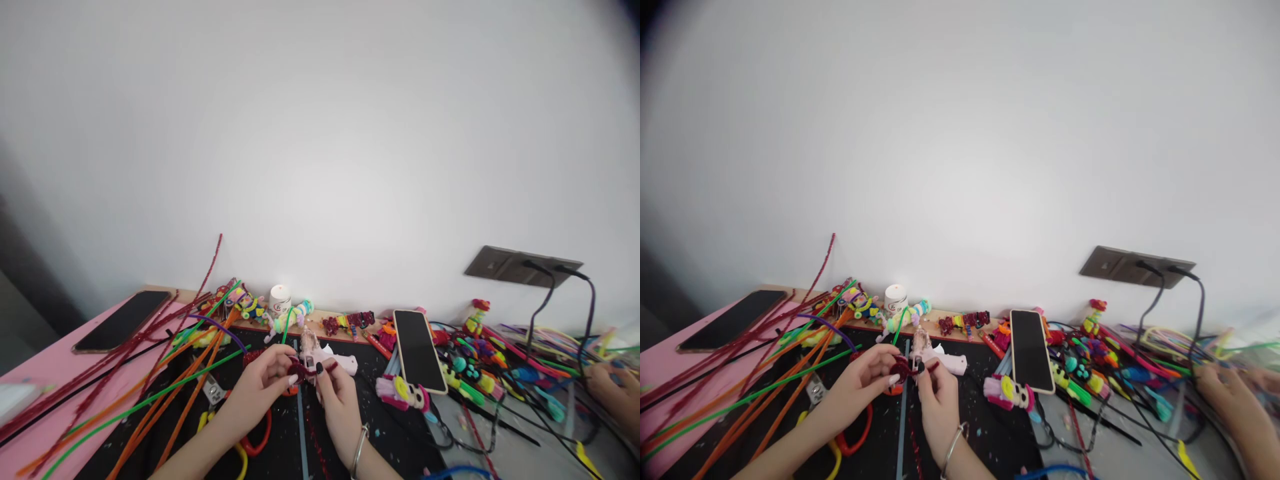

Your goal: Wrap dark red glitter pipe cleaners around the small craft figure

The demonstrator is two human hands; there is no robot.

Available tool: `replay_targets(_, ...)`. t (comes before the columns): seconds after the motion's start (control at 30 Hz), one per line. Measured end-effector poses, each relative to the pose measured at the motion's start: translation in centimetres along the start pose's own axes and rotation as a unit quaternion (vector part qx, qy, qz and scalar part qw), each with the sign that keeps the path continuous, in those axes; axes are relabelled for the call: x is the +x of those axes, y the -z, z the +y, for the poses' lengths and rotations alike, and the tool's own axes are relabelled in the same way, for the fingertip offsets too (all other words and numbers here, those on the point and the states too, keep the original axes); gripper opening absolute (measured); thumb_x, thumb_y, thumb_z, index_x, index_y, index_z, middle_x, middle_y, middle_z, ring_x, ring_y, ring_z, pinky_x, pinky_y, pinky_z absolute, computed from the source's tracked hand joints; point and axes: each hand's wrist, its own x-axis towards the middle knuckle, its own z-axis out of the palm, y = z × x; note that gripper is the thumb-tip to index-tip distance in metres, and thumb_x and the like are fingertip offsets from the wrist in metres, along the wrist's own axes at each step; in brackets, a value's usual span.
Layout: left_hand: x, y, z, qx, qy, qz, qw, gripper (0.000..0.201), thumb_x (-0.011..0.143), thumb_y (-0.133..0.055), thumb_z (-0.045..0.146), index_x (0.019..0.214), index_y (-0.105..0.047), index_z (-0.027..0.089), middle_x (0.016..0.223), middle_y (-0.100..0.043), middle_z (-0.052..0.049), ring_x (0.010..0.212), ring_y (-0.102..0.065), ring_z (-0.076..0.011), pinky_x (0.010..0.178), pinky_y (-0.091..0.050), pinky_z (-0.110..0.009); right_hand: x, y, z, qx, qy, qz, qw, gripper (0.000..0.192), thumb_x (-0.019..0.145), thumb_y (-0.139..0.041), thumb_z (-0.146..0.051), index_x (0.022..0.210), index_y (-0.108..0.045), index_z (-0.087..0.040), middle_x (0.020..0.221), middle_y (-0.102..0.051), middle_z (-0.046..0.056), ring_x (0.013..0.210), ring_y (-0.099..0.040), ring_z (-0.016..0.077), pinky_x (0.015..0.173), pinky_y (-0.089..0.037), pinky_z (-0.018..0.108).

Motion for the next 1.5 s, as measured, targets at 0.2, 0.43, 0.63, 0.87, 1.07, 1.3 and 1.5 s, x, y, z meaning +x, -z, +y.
replay_targets(0.2,0.2,0.0,-0.1,-0.027,0.004,0.003,1.0,0.035,0.072,-0.074,0.024,0.104,-0.06,0.02,0.092,-0.068,-0.003,0.086,-0.067,-0.0205,0.079,-0.054,-0.034,0.1,-0.1,0.1,0.016,-0.012,-0.011,1.0,0.044,0.089,-0.06,-0.06,0.073,-0.056,-0.019,0.057,-0.042,-0.006,0.051,-0.034,0.0109,0.048,-0.029,0.024)
replay_targets(0.43,0.3,0.0,0.4,-0.054,0.01,0.019,0.998,0.034,0.069,-0.078,0.021,0.099,-0.062,0.019,0.082,-0.071,-0.001,0.079,-0.068,-0.0184,0.075,-0.054,-0.03,0.4,-0.1,0.0,0.059,-0.045,-0.015,0.997,0.05,0.081,-0.065,-0.068,0.072,-0.058,-0.019,0.055,-0.043,-0.007,0.047,-0.032,0.0093,0.044,-0.024,0.023)
replay_targets(0.63,0.4,0.0,0.6,-0.105,0.045,0.01,0.993,0.044,0.06,-0.084,0.02,0.096,-0.061,0.019,0.072,-0.071,0.003,0.068,-0.069,-0.016,0.067,-0.055,-0.028,0.5,0.0,-0.8,0.089,-0.078,-0.054,0.991,0.056,0.073,-0.071,-0.072,0.067,-0.057,-0.018,0.052,-0.049,-0.005,0.044,-0.033,0.0076,0.043,-0.022,0.022)
replay_targets(0.87,0.3,0.1,0.5,-0.082,0.047,0.003,0.995,0.041,0.057,-0.081,0.015,0.092,-0.06,0.019,0.057,-0.064,0.009,0.051,-0.065,-0.0136,0.055,-0.051,-0.024,-0.1,-0.5,-1.2,0.105,-0.075,-0.103,0.986,0.058,0.079,-0.065,-0.073,0.068,-0.06,-0.016,0.053,-0.05,-0.004,0.042,-0.032,0.0063,0.042,-0.022,0.022)
replay_targets(1.07,0.1,0.1,0.5,-0.021,0.016,0.008,1.0,0.038,0.061,-0.077,0.015,0.095,-0.059,0.02,0.054,-0.06,0.011,0.044,-0.06,-0.0128,0.049,-0.045,-0.023,-0.2,-0.5,-1.1,0.115,-0.067,-0.114,0.985,0.055,0.083,-0.064,-0.07,0.071,-0.061,-0.017,0.053,-0.049,-0.005,0.043,-0.033,0.0067,0.043,-0.024,0.022)
replay_targets(1.3,0.0,0.2,0.4,0.058,-0.001,0.038,0.998,0.035,0.066,-0.075,0.02,0.097,-0.059,0.02,0.053,-0.055,0.012,0.043,-0.056,-0.0123,0.049,-0.042,-0.024,-0.3,-0.6,-1.0,0.085,-0.05,-0.112,0.989,0.057,0.085,-0.061,-0.071,0.07,-0.066,-0.016,0.056,-0.049,-0.004,0.046,-0.034,0.008,0.044,-0.024,0.022)
replay_targets(1.5,-0.1,0.2,0.2,0.07,0.001,0.052,0.996,0.039,0.068,-0.074,0.022,0.103,-0.057,0.019,0.053,-0.053,0.013,0.043,-0.055,-0.013,0.05,-0.043,-0.025,-0.1,-0.6,-0.9,0.042,-0.047,-0.108,0.992,0.056,0.081,-0.067,-0.069,0.068,-0.074,-0.014,0.053,-0.054,-0.001,0.046,-0.037,0.0089,0.044,-0.027,0.023)
